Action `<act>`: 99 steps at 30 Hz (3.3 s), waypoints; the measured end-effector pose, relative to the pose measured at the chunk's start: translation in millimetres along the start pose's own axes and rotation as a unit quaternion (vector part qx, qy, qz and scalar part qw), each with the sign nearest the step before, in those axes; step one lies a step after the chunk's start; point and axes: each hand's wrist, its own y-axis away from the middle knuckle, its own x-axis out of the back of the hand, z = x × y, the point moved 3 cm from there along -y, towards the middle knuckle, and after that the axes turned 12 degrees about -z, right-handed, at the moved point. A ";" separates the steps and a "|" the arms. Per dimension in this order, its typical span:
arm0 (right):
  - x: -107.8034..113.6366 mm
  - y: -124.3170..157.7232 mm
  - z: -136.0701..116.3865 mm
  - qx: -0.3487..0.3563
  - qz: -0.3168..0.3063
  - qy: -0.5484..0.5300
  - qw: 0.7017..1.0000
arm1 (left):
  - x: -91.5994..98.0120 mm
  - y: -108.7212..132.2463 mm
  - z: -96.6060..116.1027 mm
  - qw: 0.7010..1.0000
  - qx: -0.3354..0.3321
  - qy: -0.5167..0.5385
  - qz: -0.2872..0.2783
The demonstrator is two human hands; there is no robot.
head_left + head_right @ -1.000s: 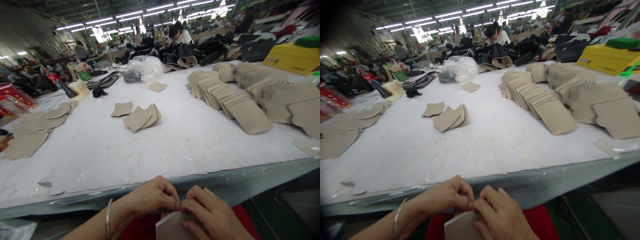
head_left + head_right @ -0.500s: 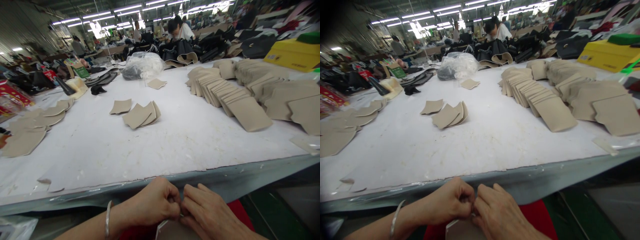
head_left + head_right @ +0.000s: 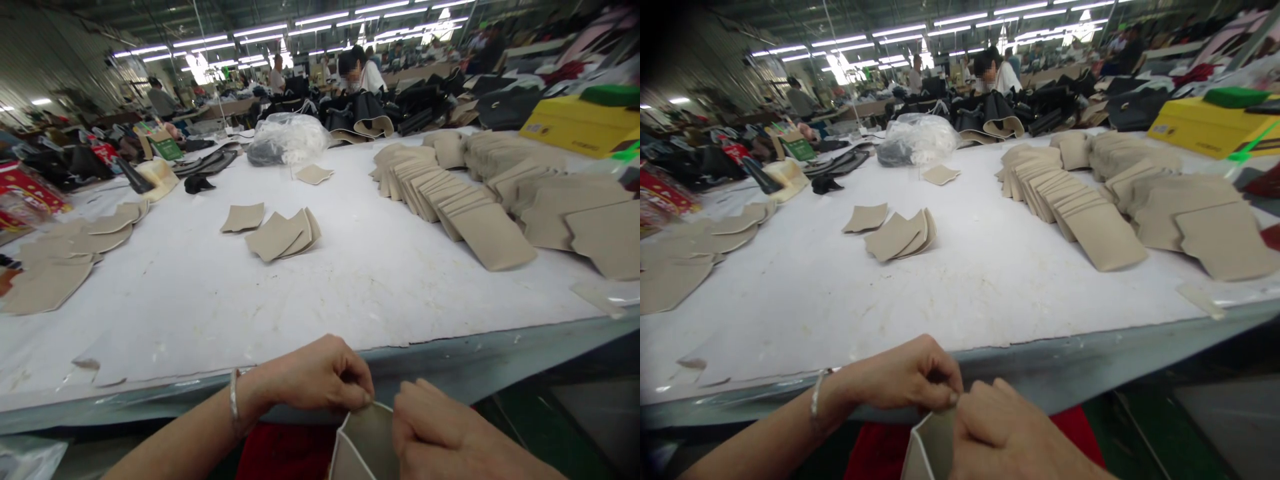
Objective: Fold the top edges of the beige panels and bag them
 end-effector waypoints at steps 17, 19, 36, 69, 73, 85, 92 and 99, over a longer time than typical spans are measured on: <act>-53.6 15.8 7.9 -0.212 -0.050 -0.108 0.970 | -43.4 35.9 -34.0 0.992 0.076 -0.046 0.091; -56.1 13.6 9.2 -0.230 -0.060 -0.114 0.965 | -46.1 34.9 -35.4 0.991 0.074 -0.056 0.098; -60.4 14.3 13.8 -0.211 -0.080 -0.102 0.969 | -49.8 28.9 -37.3 0.993 0.063 -0.056 0.079; -62.1 18.6 11.2 -0.188 -0.078 -0.048 0.978 | -50.0 13.9 -24.7 0.985 0.069 -0.133 0.084; -55.0 20.4 9.8 -0.214 -0.065 -0.070 0.972 | -55.0 -1.2 -16.6 0.987 0.034 -0.147 0.047; -38.8 35.6 16.4 -0.317 -0.106 -0.236 0.912 | -58.0 -9.8 -14.4 0.971 -0.006 -0.232 0.048; -42.9 39.3 20.2 -0.277 -0.081 -0.216 0.933 | -59.4 -9.3 -22.0 0.974 -0.004 -0.214 0.076; -41.8 45.3 25.6 -0.289 -0.080 -0.231 0.926 | -58.8 -7.4 -25.2 0.976 -0.014 -0.194 0.098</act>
